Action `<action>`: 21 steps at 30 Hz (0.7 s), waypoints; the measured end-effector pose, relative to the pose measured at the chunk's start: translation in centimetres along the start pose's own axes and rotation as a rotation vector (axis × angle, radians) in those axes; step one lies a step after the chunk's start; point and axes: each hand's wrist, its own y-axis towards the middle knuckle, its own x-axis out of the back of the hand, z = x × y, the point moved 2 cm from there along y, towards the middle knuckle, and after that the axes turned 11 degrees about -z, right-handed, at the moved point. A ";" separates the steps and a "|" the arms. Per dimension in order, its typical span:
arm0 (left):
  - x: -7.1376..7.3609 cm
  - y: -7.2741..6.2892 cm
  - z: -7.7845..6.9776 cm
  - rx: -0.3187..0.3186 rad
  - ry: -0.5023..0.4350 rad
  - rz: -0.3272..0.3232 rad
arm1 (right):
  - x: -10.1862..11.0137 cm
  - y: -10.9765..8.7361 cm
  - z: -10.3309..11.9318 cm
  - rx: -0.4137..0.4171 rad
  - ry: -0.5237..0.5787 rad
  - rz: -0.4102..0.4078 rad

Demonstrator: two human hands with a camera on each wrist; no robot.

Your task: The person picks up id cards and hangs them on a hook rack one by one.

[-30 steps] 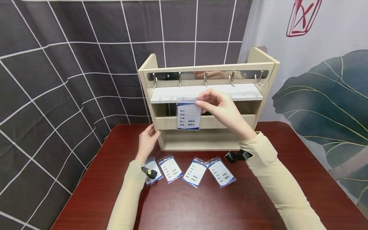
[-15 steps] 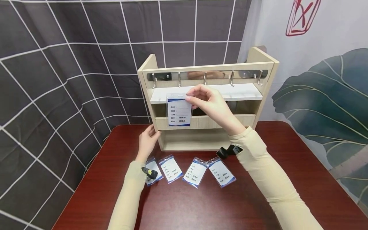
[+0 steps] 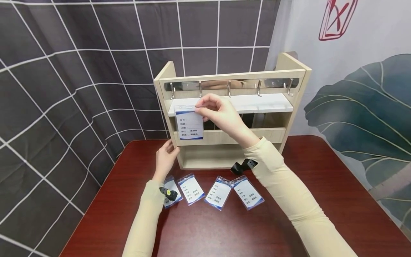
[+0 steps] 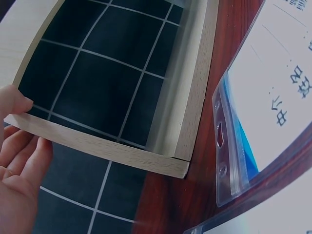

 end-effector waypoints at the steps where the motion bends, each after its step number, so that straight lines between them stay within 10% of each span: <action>1: 0.0 0.0 0.1 -0.004 0.000 -0.001 | -0.2 0.1 0.0 0.003 0.006 -0.002; 21: -0.2 0.1 0.3 0.001 -0.016 -0.019 | -3.2 1.5 -0.8 0.010 -0.003 -0.063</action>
